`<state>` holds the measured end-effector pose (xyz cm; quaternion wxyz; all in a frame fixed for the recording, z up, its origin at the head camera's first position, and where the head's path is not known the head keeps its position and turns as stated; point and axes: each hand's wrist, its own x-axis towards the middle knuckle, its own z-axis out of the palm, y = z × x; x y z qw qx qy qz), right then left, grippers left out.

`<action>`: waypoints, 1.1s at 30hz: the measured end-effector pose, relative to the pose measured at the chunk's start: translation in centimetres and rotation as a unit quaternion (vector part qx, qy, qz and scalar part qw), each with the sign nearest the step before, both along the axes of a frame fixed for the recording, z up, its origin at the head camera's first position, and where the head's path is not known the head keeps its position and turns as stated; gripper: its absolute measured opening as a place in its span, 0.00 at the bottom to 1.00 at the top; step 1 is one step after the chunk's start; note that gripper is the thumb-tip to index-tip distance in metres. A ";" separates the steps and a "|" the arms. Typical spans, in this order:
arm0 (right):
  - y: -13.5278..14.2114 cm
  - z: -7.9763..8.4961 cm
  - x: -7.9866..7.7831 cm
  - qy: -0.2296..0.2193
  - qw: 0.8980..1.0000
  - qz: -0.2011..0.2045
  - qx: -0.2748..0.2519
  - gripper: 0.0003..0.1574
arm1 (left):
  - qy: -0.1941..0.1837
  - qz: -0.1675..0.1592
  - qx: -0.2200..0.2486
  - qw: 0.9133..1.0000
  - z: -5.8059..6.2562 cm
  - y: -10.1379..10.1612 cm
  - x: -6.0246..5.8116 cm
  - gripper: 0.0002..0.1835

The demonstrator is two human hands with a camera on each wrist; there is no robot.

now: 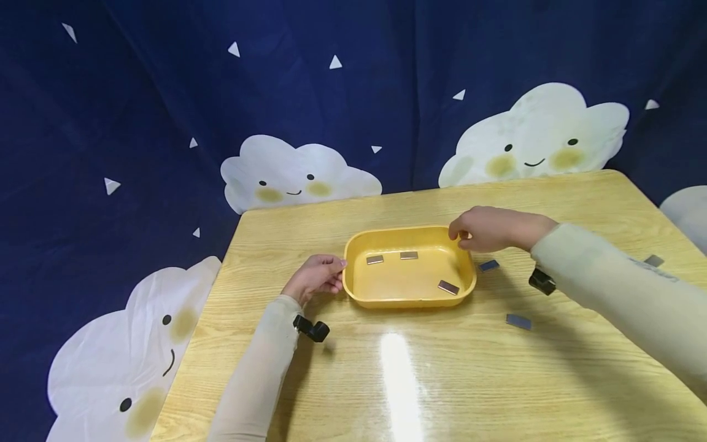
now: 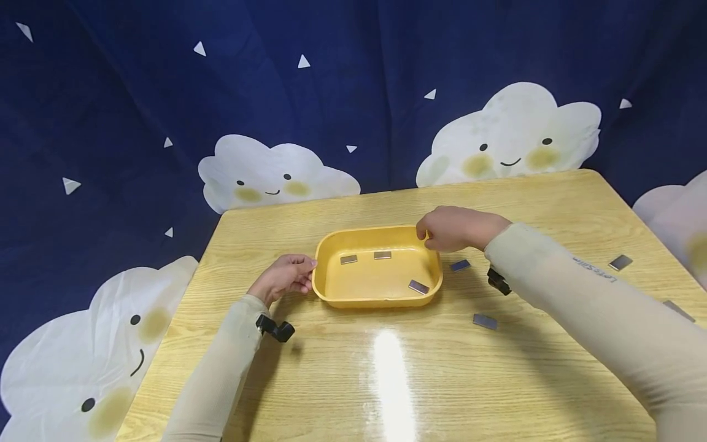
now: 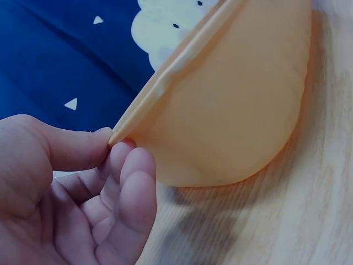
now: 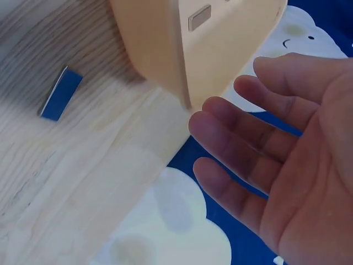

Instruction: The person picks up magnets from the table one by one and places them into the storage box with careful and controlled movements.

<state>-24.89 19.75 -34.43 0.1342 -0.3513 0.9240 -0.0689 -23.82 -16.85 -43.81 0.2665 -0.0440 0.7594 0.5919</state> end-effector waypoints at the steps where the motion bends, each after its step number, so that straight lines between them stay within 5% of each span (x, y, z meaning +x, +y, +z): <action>1: 0.3 0.0 0.0 0.003 1.000 -0.005 -0.001 0.13 | 0.001 -0.002 0.001 1.000 0.0 0.0 0.0 0.12; 8: 2.6 0.3 -0.1 0.016 0.999 -0.034 -0.003 0.13 | 0.006 -0.017 -0.002 1.000 0.1 -0.1 -0.2 0.12; 33: 10.0 -2.3 1.2 0.013 0.994 -0.108 0.008 0.14 | -0.018 0.017 0.053 0.998 -0.3 0.1 -0.2 0.06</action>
